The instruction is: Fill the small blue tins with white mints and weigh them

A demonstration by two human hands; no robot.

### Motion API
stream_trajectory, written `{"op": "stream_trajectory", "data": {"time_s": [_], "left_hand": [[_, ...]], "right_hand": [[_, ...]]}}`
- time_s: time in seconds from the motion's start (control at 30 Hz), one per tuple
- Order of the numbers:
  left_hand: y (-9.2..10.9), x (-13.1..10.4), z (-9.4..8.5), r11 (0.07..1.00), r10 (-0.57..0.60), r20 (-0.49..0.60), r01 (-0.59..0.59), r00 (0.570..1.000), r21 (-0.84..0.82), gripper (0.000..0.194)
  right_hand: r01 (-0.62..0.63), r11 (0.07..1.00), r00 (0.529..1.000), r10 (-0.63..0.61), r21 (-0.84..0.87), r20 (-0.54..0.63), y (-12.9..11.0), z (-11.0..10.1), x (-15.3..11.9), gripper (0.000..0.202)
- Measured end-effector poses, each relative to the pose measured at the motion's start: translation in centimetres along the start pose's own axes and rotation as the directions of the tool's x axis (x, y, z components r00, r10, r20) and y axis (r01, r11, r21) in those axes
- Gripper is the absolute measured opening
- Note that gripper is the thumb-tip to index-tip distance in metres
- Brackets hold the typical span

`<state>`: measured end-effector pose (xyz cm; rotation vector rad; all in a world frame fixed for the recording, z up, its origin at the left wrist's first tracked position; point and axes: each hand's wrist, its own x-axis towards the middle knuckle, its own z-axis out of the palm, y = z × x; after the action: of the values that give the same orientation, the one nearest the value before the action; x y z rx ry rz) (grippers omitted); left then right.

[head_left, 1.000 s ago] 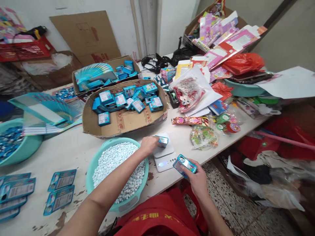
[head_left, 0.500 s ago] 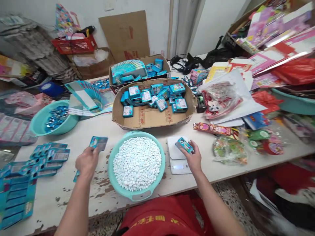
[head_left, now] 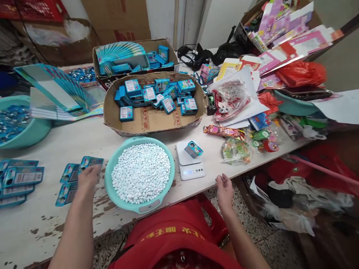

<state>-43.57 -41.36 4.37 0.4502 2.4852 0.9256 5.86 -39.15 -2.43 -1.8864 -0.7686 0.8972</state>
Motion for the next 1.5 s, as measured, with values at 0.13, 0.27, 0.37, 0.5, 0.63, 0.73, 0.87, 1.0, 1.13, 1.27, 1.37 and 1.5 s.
{"op": "stream_trajectory", "data": {"time_s": [0.13,0.27,0.37,0.5,0.63,0.73,0.87,1.0,1.13,1.27,1.37,1.5], "left_hand": [[3.5,-2.2,1.6,0.994,0.106,0.263,-0.104,0.959,-0.019,0.019],[5.6,-4.0,3.7,0.832,0.359,0.38,-0.477,0.853,0.283,0.017],[5.7,-5.0,5.2,0.707,0.459,0.464,-0.628,0.758,0.325,0.021],[5.0,-5.7,6.5,0.672,0.446,0.527,-0.659,0.724,0.337,0.022],[4.4,-5.3,6.9,0.73,0.418,0.516,-0.614,0.748,0.3,0.014],[4.2,-5.0,7.1,0.725,0.411,0.513,-0.611,0.753,0.317,0.013],[4.3,-5.6,7.8,0.633,0.417,0.605,-0.694,0.678,0.342,0.017],[4.6,-6.2,8.7,0.615,0.351,0.66,-0.695,0.664,0.372,0.017],[4.9,-5.9,8.7,0.668,0.331,0.665,-0.664,0.669,0.336,0.022],[4.3,-5.9,7.3,0.892,0.279,0.638,-0.439,0.718,0.104,0.016],[3.6,-6.6,6.1,0.925,0.171,0.623,0.093,0.763,-0.368,0.027],[4.2,-7.3,6.1,0.629,0.053,0.649,0.479,0.759,-0.612,0.025]], "right_hand": [[-0.01,0.999,0.999,0.008,0.04,0.04,0.7,0.6,-1.1,0.06],[-0.03,0.997,0.996,0.023,0.071,0.088,0.6,1.2,-2.1,0.054],[-0.025,0.996,0.993,0.014,0.089,0.119,0.6,1.4,-2.7,0.051],[-0.003,0.996,0.991,-0.01,0.093,0.13,0.5,1.8,-3.2,0.047],[0.032,0.996,0.988,-0.043,0.078,0.148,-0.6,3.5,-2.7,0.048],[0.158,0.987,0.976,-0.158,0.014,0.15,-2.6,5.7,-1.5,0.06],[0.385,0.918,0.917,-0.37,-0.093,0.15,-5.9,9.1,1.0,0.075],[0.343,0.937,0.911,-0.314,-0.069,0.269,-8.2,11.6,3.2,0.057],[0.283,0.959,0.912,-0.263,-0.018,0.315,-9.7,11.5,3.4,0.056],[0.304,0.953,0.893,-0.284,-0.004,0.349,-12.1,9.7,1.0,0.055],[0.361,0.932,0.836,-0.334,0.021,0.437,-14.0,9.0,-1.6,0.05],[0.456,0.885,0.697,-0.42,0.092,0.581,-15.3,10.0,-4.8,0.044]]}}
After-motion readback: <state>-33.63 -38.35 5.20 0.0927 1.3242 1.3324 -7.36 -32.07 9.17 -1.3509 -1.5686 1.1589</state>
